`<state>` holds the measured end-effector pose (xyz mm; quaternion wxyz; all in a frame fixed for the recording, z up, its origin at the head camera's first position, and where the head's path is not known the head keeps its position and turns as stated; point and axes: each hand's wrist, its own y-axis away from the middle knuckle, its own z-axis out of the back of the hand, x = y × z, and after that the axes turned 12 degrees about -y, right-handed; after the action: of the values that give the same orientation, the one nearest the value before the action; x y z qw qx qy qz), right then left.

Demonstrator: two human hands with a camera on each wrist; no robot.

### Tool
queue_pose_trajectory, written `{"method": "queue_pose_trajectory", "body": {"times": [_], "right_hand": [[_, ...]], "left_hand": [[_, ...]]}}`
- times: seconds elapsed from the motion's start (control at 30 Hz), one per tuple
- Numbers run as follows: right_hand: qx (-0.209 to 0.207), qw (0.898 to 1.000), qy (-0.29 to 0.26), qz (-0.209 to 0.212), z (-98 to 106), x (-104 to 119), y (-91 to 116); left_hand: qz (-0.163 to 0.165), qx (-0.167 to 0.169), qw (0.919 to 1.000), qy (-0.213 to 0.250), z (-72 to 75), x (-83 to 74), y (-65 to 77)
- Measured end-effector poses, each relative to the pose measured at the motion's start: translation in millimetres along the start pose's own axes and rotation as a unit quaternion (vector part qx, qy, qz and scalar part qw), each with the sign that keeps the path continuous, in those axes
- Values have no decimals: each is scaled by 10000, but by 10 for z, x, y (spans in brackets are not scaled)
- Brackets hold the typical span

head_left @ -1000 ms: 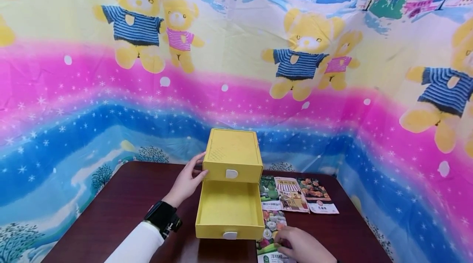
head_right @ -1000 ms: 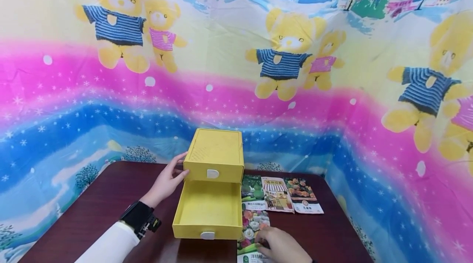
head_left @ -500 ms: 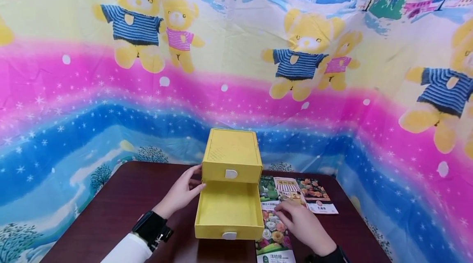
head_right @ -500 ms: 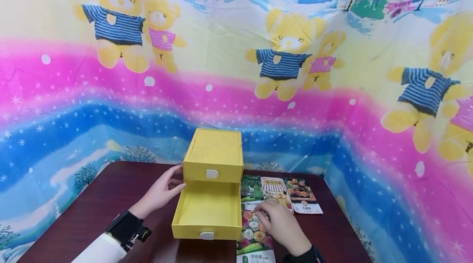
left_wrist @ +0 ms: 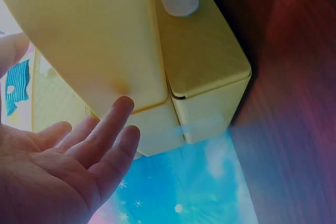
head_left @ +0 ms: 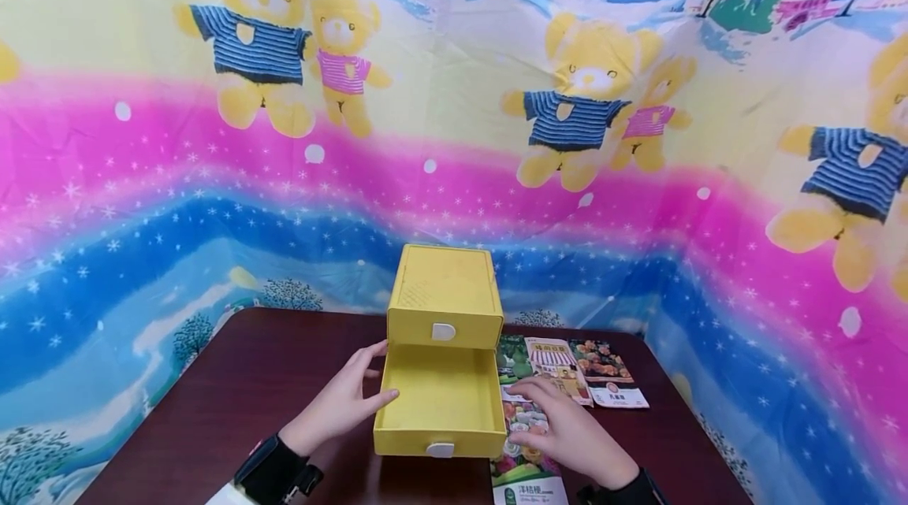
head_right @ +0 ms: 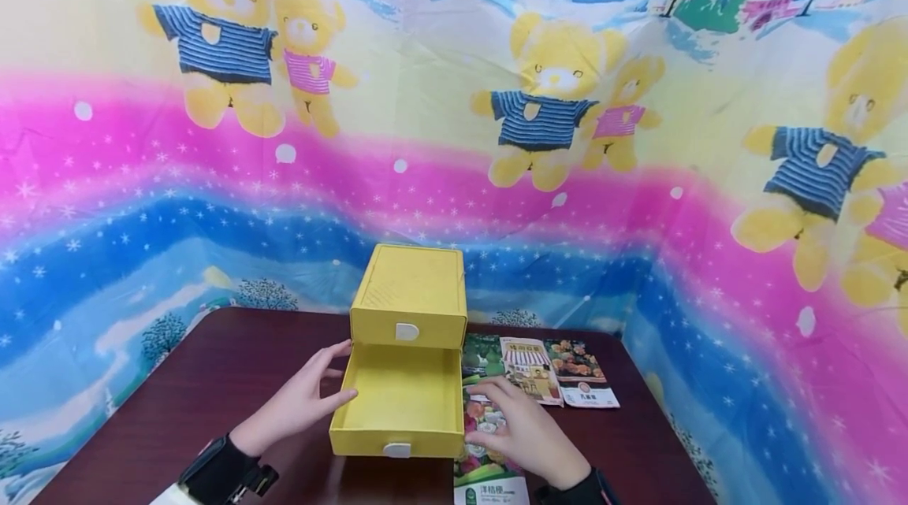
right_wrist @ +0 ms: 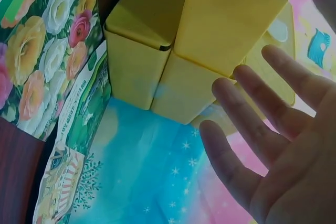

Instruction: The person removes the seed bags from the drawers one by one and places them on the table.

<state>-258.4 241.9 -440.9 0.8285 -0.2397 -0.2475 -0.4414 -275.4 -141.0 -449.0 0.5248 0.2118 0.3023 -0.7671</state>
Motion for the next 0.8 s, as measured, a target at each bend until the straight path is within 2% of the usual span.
{"method": "queue_pose_trajectory", "body": {"times": [0.1, 0.3, 0.53, 0.7, 0.8], "right_hand": [[80, 9999, -85, -40, -28, 26, 3], [226, 9993, -311, -7, -62, 39, -13], [237, 9989, -400, -92, -78, 31, -28], [183, 9985, -513, 20, -93, 23, -27], [136, 9985, -522, 105, -104, 14, -29]], "left_hand": [[3, 103, 9999, -64, -6, -9, 84], [-30, 80, 10000, 3, -4, 18, 209], [-159, 379, 9988, 278, -13, 114, 334], [-369, 542, 9972, 362, -31, 169, 374], [-372, 562, 9971, 350, -39, 194, 369]]}}
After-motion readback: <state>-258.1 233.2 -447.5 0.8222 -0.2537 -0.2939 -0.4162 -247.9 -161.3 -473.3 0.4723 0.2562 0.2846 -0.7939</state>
